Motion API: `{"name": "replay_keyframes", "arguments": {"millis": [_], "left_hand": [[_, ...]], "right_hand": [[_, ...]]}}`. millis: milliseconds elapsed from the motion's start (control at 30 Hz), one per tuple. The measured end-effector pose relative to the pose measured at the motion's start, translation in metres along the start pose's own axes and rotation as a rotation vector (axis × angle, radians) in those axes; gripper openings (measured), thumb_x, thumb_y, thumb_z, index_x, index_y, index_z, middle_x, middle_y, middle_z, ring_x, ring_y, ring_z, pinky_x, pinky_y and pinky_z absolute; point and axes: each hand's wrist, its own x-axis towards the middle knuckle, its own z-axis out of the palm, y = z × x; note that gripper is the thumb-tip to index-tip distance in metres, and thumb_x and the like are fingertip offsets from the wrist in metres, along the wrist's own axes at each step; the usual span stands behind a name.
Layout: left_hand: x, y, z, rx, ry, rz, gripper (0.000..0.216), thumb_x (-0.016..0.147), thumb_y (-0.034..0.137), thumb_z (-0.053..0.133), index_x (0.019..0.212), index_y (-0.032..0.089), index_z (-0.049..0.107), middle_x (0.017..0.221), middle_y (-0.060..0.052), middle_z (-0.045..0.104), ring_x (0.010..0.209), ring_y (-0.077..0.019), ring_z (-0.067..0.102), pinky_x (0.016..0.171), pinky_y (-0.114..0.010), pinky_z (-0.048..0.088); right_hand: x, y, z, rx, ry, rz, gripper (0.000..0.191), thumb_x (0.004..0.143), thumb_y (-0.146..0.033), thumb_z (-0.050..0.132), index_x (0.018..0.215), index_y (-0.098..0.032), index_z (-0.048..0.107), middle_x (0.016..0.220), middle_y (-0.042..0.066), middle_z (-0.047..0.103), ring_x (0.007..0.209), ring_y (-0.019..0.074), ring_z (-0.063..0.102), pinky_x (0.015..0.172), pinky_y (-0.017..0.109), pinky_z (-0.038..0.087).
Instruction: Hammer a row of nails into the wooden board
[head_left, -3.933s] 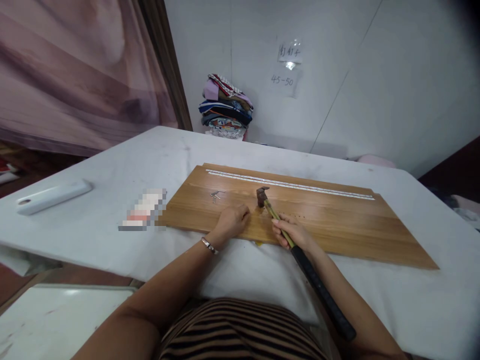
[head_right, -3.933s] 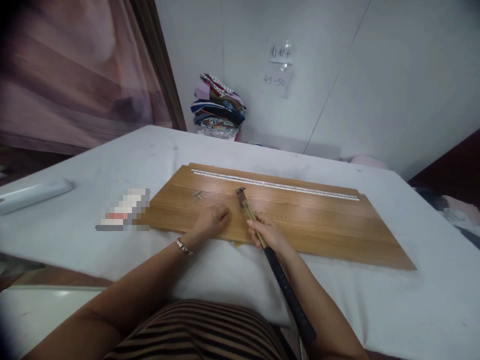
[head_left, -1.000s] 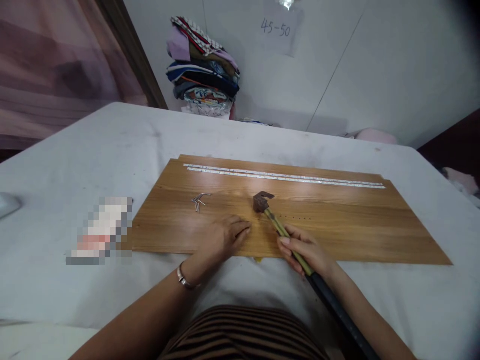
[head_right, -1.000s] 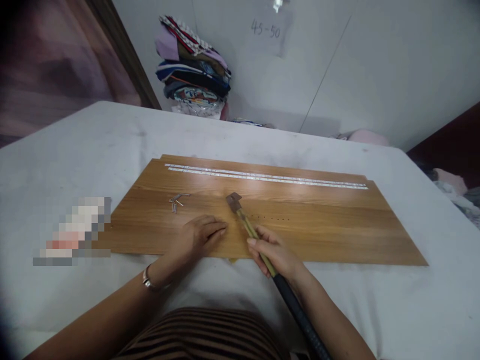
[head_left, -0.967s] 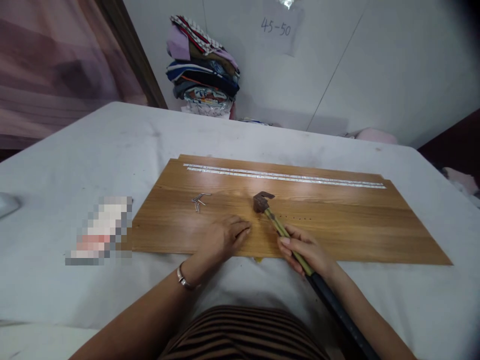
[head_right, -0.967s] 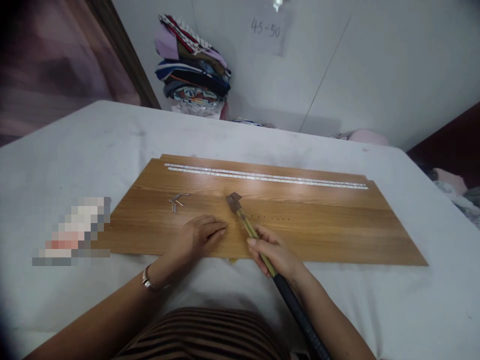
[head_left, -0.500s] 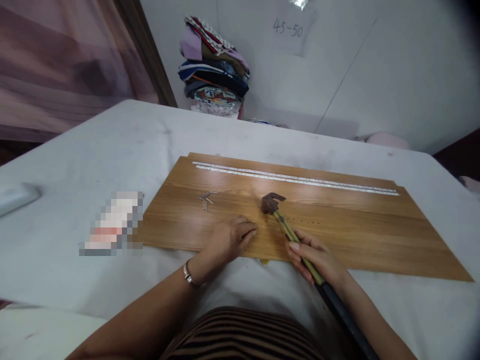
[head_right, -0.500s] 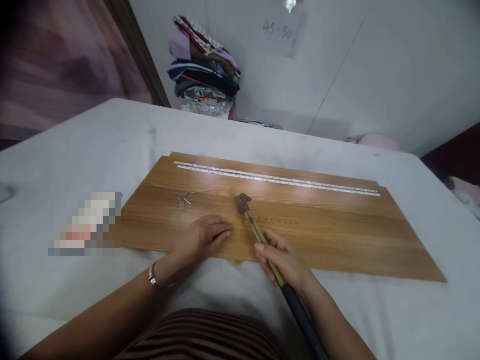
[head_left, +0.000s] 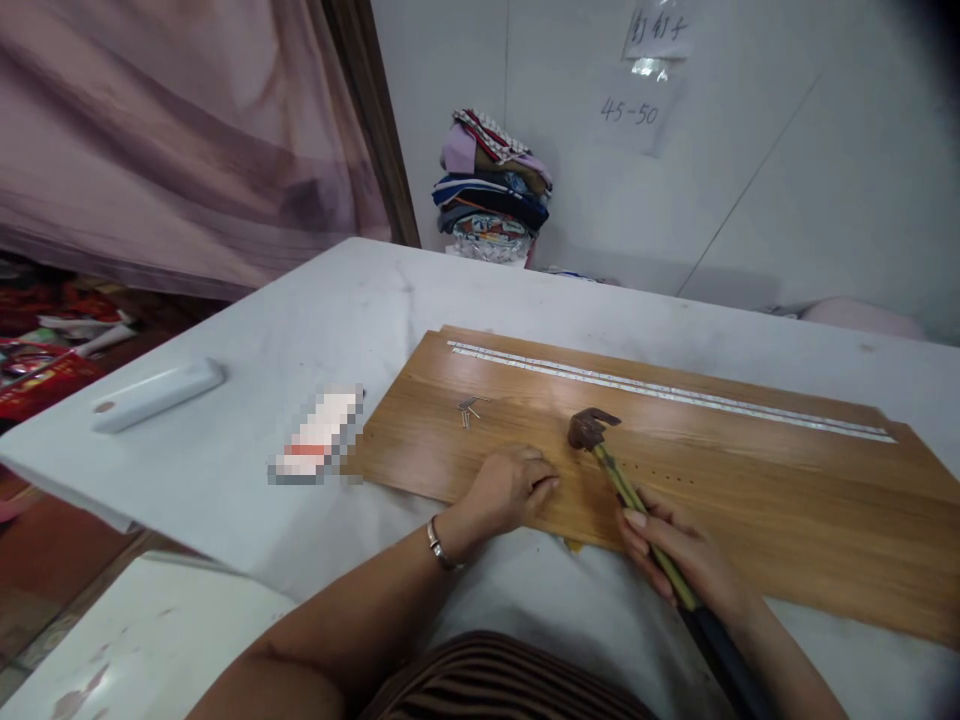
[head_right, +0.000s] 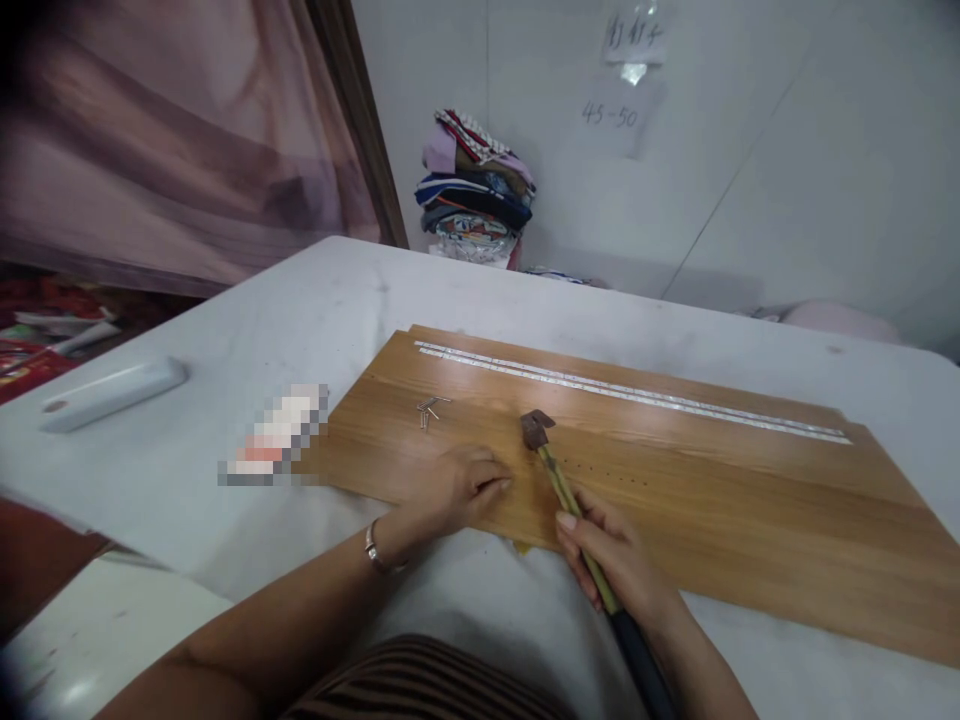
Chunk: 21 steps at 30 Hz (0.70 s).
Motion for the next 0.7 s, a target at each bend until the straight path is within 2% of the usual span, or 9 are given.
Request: {"name": "replay_keyframes", "arguments": {"millis": [167, 333, 533, 700], "left_hand": [[0.000, 0.000, 0.000, -0.065, 0.032, -0.007, 0.020, 0.095, 0.021, 0.061, 0.081, 0.017, 0.074, 0.079, -0.005, 0.073, 0.077, -0.0180, 0.068, 0.074, -0.028, 0.051], [-0.001, -0.006, 0.001, -0.241, 0.158, -0.076, 0.023, 0.097, 0.022, 0.055, 0.081, 0.020, 0.071, 0.081, -0.003, 0.074, 0.075, -0.0150, 0.068, 0.070, -0.026, 0.050], [0.000, -0.026, -0.012, -0.166, 0.332, -0.189, 0.023, 0.095, 0.024, 0.054, 0.078, 0.020, 0.070, 0.073, -0.002, 0.071, 0.071, -0.0154, 0.064, 0.066, -0.026, 0.047], [0.003, -0.043, -0.029, -0.113, 0.456, -0.309, 0.018, 0.092, 0.025, 0.057, 0.089, 0.020, 0.074, 0.090, -0.005, 0.076, 0.084, -0.0182, 0.068, 0.077, -0.029, 0.053]], "right_hand": [[0.003, -0.008, 0.005, -0.022, 0.006, -0.018, 0.049, 0.084, -0.065, 0.067, 0.074, -0.021, 0.049, 0.052, -0.008, 0.047, 0.031, 0.0037, 0.033, 0.032, 0.018, 0.027], [0.003, -0.012, 0.007, 0.020, 0.042, -0.051, 0.048, 0.081, -0.063, 0.071, 0.073, -0.022, 0.048, 0.053, -0.008, 0.047, 0.031, 0.0039, 0.034, 0.031, 0.018, 0.028], [-0.002, -0.005, 0.016, 0.112, 0.044, -0.077, 0.043, 0.084, -0.058, 0.069, 0.076, -0.022, 0.048, 0.053, -0.009, 0.047, 0.031, 0.0040, 0.034, 0.030, 0.017, 0.026], [0.000, -0.001, 0.019, 0.140, 0.040, -0.095, 0.042, 0.083, -0.056, 0.071, 0.074, -0.022, 0.047, 0.054, -0.009, 0.046, 0.031, 0.0038, 0.034, 0.029, 0.018, 0.027]]}}
